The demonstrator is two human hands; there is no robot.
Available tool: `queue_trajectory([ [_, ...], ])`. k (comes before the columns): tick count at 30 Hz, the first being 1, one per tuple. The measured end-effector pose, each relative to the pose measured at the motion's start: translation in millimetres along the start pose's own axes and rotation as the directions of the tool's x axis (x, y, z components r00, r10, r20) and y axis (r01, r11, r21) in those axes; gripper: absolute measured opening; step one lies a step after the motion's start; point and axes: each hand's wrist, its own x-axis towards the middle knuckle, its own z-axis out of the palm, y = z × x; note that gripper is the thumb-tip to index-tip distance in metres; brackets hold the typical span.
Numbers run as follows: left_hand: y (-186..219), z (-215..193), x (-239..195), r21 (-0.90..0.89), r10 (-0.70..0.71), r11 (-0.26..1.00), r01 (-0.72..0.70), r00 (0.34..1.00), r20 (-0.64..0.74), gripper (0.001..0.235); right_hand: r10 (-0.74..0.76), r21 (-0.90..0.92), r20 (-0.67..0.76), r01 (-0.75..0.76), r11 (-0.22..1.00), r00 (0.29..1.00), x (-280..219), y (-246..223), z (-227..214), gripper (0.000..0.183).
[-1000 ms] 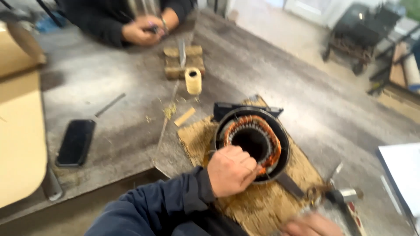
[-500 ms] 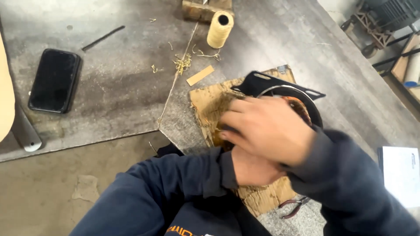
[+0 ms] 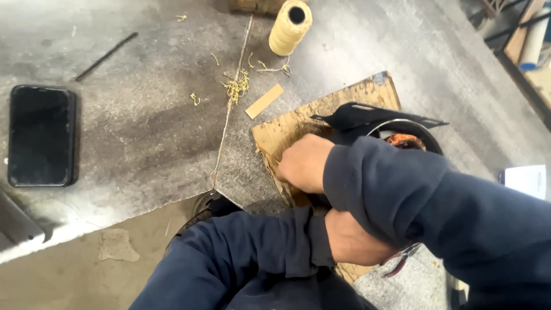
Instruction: The recorder is rewinding and securing copper coils within the stator of an electric motor using string and scissors.
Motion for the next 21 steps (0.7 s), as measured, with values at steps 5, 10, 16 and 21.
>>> queue_trajectory([
  [5,3,-21,4,0.125,0.063,0.99,-0.059,0.998,-0.03,0.033,-0.2,-0.195,-0.125,0.174,0.965,0.972,2,-2,-12,0.014],
  [10,13,-54,19,0.245,0.149,0.959,-0.144,0.989,-0.002,0.023,-0.402,-0.276,-0.565,0.294,0.915,0.721,-71,12,-75,0.013],
  [16,25,-79,35,0.2,0.151,0.967,-0.16,0.987,0.06,0.02,0.046,-0.088,-0.838,-0.218,0.972,0.544,-230,2,-61,0.015],
  [21,33,-97,63,0.14,-0.005,0.99,-0.023,0.98,0.2,0.021,0.565,0.566,-0.698,-0.146,0.812,0.44,-314,-14,57,0.01],
])
